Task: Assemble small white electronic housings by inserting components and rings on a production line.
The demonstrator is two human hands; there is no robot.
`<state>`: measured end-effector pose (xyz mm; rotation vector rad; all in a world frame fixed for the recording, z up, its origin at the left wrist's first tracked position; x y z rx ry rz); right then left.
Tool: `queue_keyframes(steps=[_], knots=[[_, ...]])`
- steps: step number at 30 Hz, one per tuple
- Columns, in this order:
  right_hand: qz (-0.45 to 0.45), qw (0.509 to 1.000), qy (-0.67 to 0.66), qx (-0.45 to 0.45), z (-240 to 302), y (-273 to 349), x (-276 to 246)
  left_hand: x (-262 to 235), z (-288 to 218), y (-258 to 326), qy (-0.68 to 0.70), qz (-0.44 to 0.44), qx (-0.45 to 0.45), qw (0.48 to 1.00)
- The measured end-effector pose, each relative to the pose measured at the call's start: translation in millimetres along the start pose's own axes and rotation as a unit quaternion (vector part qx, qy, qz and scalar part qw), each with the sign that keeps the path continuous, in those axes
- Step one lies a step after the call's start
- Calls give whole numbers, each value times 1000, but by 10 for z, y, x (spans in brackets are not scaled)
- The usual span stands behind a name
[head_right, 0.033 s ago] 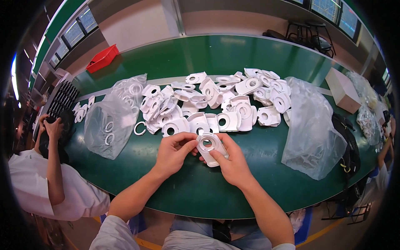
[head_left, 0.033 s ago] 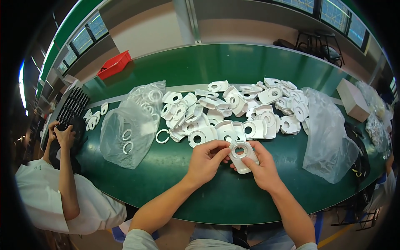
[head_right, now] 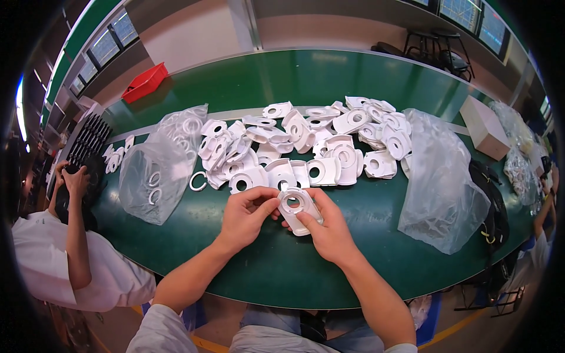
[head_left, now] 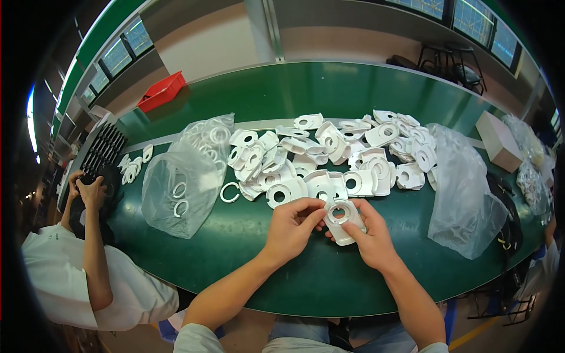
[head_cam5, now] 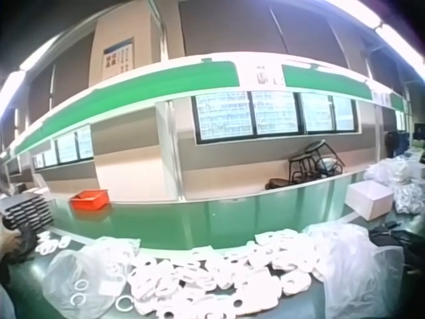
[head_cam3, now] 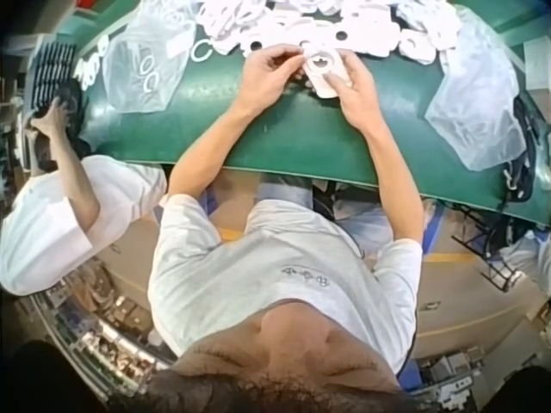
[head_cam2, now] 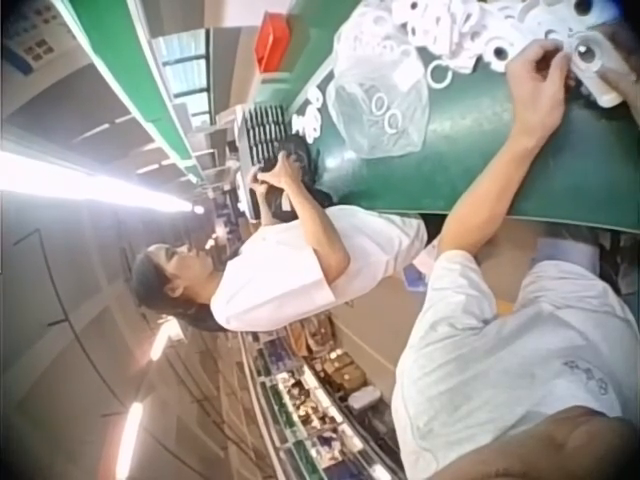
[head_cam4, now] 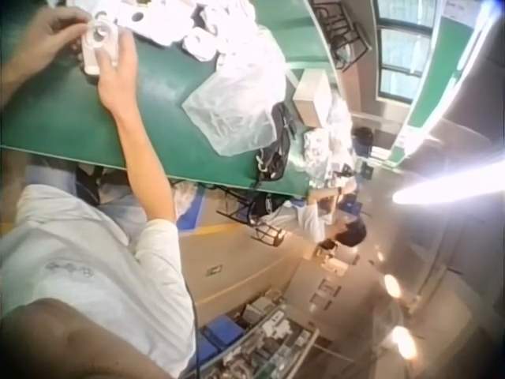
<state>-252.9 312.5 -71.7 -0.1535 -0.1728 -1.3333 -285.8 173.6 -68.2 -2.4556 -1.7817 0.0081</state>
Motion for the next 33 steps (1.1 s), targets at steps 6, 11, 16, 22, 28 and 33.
queue_keyframes(steps=[6,11,16,22,28,33], knots=[[-38,999,5,-16,43,7,-54,72,-21,72,-33,-22,40,998],[-111,988,86,-61,72,3,-177,131,-265,56,-159,11,166,973],[-64,989,115,-71,112,15,-37,140,-418,76,-206,54,228,950],[-107,981,158,-24,25,24,-33,150,-374,80,-256,40,182,949],[-78,994,66,-46,-131,-45,-50,57,-129,7,-97,-17,98,990],[-60,996,55,-41,-149,-68,-90,129,-102,-9,-153,40,86,984]])
Point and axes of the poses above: each hand's wrist, its own y-axis away from the middle knuckle, its own x-axis out of the palm, z = x × y, the point moved 7 cm from there along -y, towards the middle knuckle, and after that the axes turned 1 degree about x, right-handed, at the moved point
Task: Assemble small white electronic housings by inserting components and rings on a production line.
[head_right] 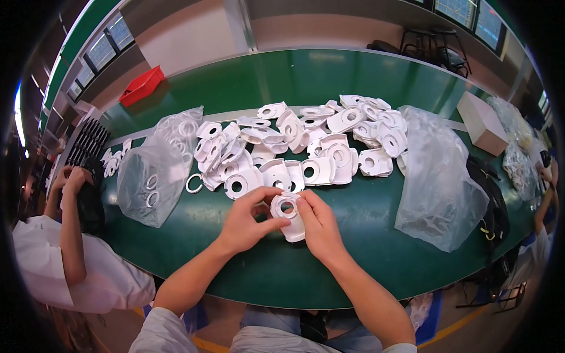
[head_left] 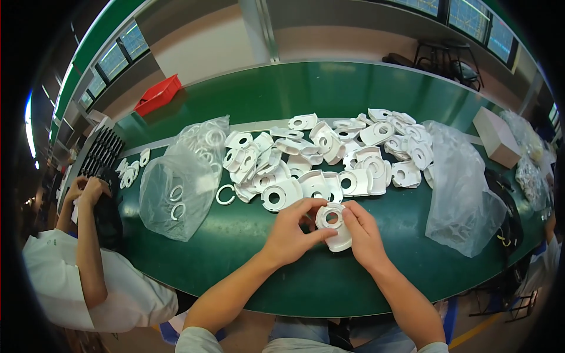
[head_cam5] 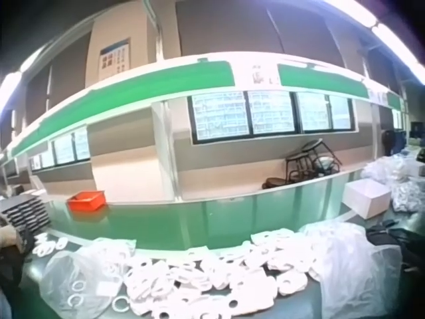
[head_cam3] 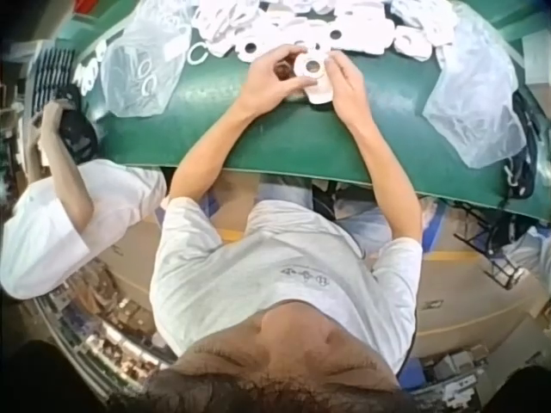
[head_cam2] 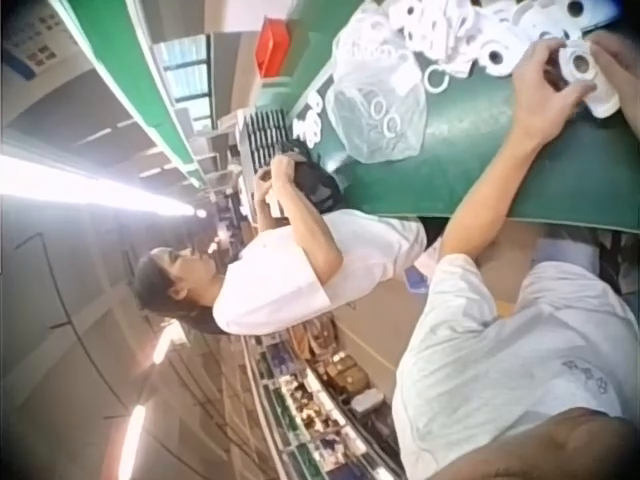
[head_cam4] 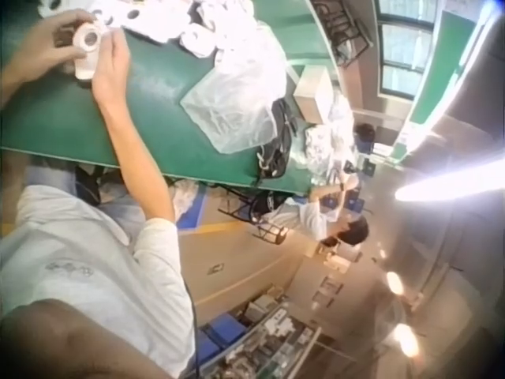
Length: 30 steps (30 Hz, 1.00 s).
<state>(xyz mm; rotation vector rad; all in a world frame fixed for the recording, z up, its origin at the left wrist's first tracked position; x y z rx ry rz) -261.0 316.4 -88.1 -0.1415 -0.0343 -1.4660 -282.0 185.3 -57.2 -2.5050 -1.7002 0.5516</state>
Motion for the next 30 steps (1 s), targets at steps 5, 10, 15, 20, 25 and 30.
queue_keyframes(steps=[5,10,15,20,25,30], knots=[[38,986,-129,99,100,51,69,26,92,11,79,37,-16,996],[96,988,-59,102,153,114,137,-28,167,30,133,44,-113,984],[116,985,-45,122,53,96,128,-35,248,44,136,14,-129,982],[120,986,-57,100,165,119,142,-67,68,-24,89,29,-69,993],[127,984,-100,75,-30,39,49,-324,-73,174,60,-41,-72,995],[172,974,-133,65,16,61,82,-1229,-99,1181,93,-330,-101,934]])
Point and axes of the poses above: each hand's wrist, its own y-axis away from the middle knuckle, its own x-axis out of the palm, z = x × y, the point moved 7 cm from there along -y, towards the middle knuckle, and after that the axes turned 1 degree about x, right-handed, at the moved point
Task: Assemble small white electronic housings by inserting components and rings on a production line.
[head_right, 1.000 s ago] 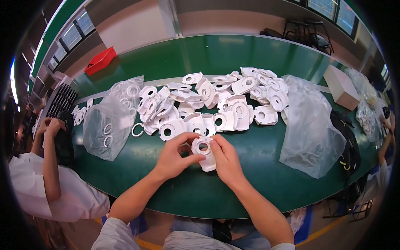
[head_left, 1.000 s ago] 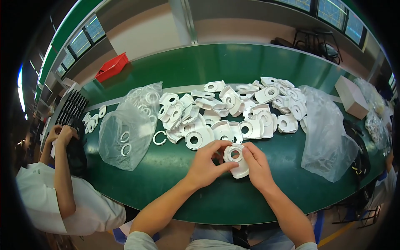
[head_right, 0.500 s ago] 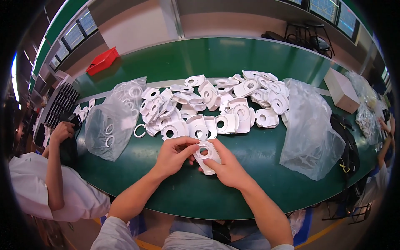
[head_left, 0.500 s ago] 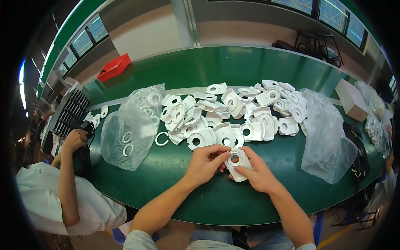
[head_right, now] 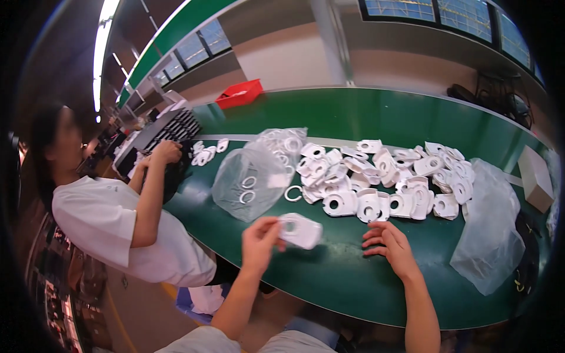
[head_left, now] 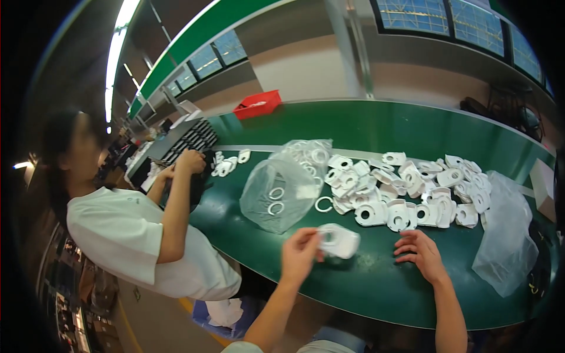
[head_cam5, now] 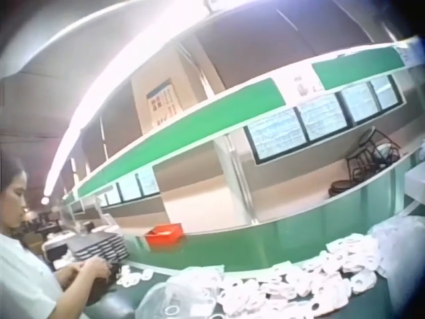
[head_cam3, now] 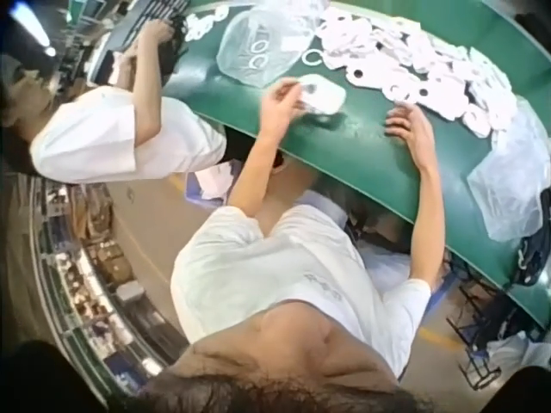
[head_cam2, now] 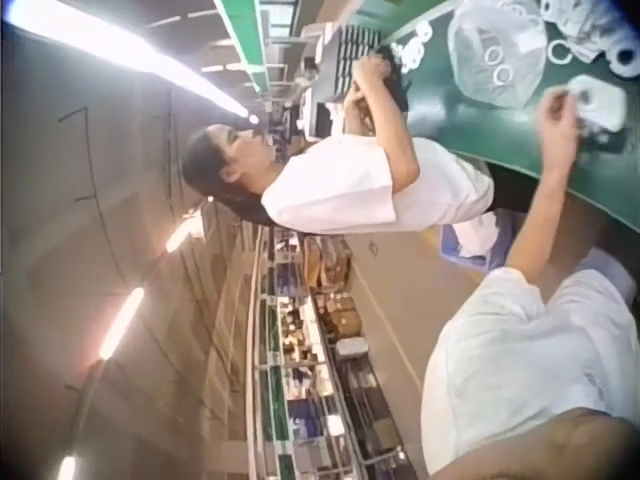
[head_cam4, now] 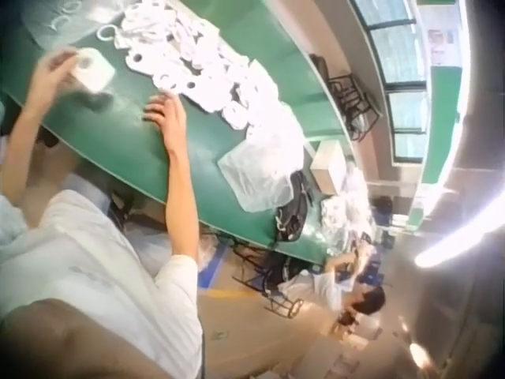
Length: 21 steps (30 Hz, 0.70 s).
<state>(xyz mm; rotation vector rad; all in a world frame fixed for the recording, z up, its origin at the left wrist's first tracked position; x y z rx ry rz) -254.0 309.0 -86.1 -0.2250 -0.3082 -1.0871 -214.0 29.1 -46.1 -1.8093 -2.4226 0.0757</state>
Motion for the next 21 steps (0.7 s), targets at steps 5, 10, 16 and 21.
queue_keyframes(steps=[5,10,16,21], knots=[[-11,998,54,18,0,13,87,-1820,287,99,73,-335,93,935],[-13,997,66,24,-9,29,77,-2611,613,-442,99,-435,62,893],[-10,995,93,20,-30,15,44,-2773,691,-1379,121,-277,72,950],[-8,995,96,41,-39,3,102,-1619,-157,-819,-152,-344,254,891]])
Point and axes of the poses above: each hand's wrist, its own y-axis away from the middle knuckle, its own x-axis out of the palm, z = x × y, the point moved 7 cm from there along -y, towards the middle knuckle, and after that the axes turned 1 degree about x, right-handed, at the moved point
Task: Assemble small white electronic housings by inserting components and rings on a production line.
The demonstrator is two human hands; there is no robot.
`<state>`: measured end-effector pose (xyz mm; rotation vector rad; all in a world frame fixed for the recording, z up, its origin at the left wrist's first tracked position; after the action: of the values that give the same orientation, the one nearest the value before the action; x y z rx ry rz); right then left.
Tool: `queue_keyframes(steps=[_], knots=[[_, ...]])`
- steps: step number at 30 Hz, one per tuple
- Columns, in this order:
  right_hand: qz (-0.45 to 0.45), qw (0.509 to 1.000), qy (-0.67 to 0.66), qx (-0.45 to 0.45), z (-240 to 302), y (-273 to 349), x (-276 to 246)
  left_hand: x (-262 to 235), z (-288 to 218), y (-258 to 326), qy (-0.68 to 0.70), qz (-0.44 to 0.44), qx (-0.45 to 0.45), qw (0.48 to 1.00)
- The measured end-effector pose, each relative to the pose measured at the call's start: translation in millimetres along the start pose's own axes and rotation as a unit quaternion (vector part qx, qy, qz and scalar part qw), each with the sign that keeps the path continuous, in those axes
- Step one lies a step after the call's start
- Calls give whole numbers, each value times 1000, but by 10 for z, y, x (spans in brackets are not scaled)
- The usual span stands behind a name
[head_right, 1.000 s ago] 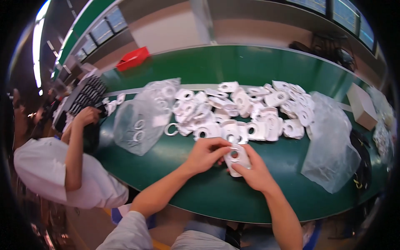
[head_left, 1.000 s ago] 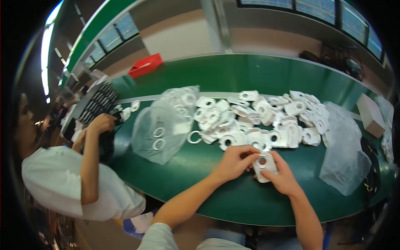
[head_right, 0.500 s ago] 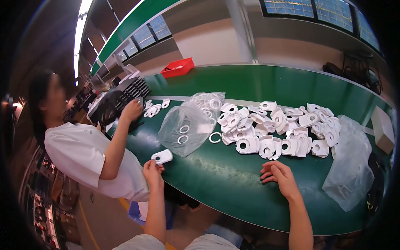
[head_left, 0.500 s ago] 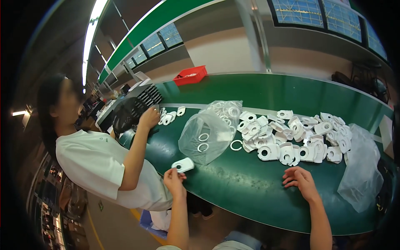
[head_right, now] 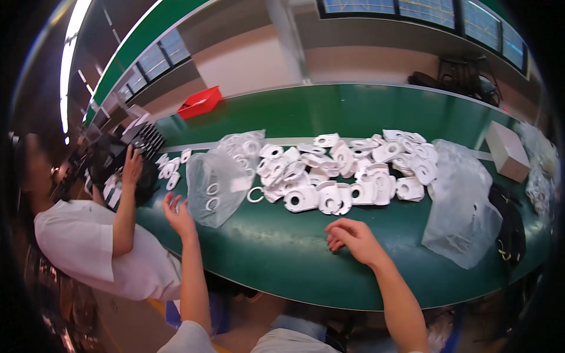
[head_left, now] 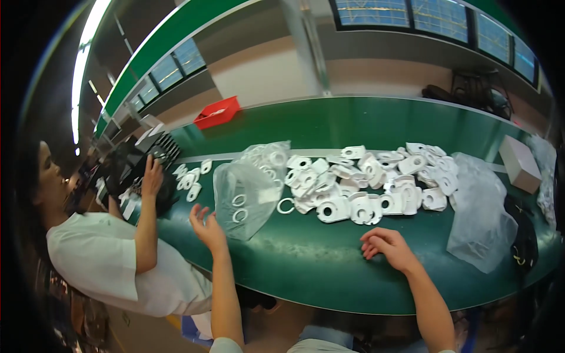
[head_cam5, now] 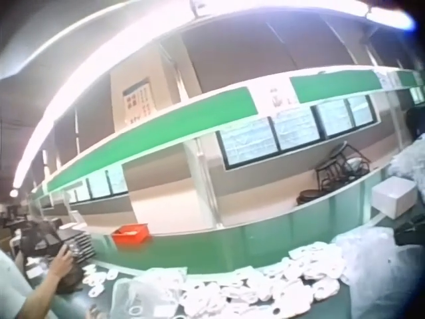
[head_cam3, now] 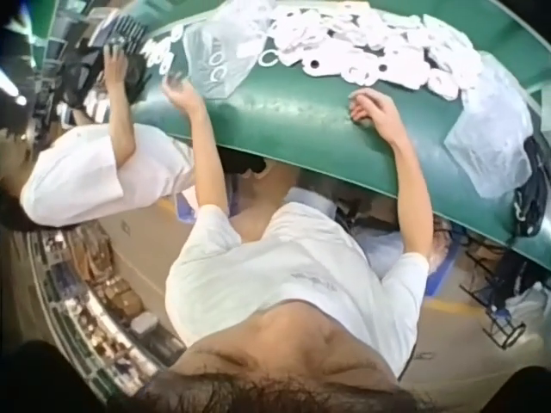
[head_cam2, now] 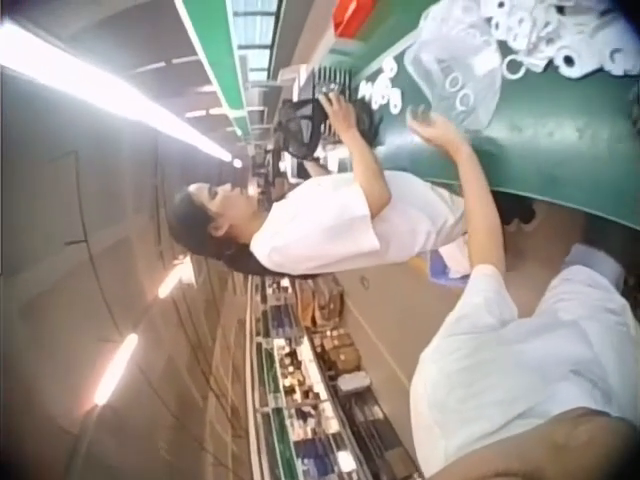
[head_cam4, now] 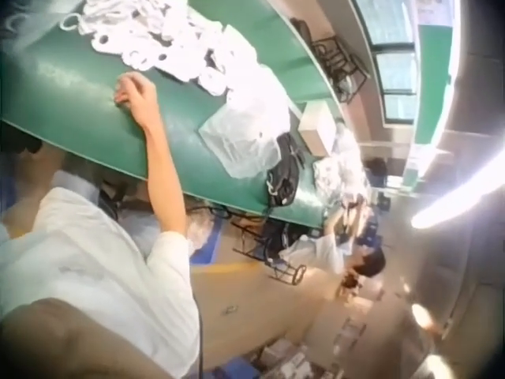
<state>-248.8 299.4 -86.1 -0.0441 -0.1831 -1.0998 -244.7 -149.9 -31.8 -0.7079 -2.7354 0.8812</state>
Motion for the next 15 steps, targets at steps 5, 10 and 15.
queue_keyframes(steps=[5,10,15], knots=[[-45,999,19,3,20,116,-106,1469,-1288,1468,-20,454,220,863],[-318,914,233,-100,493,988,-670,1860,-1267,1845,-170,492,310,795],[-631,666,396,-26,806,2051,-1823,1842,-1493,1908,-146,453,309,824]])
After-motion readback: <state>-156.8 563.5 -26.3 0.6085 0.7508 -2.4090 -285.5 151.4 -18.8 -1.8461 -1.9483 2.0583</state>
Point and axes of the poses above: each hand's wrist, its own y-axis away from the middle knuckle, its own x-axis out of the palm, z = x × y, the point moved 7 cm from there along -y, towards the middle knuckle, and after that the axes turned 1 degree about x, right-handed, at the moved point
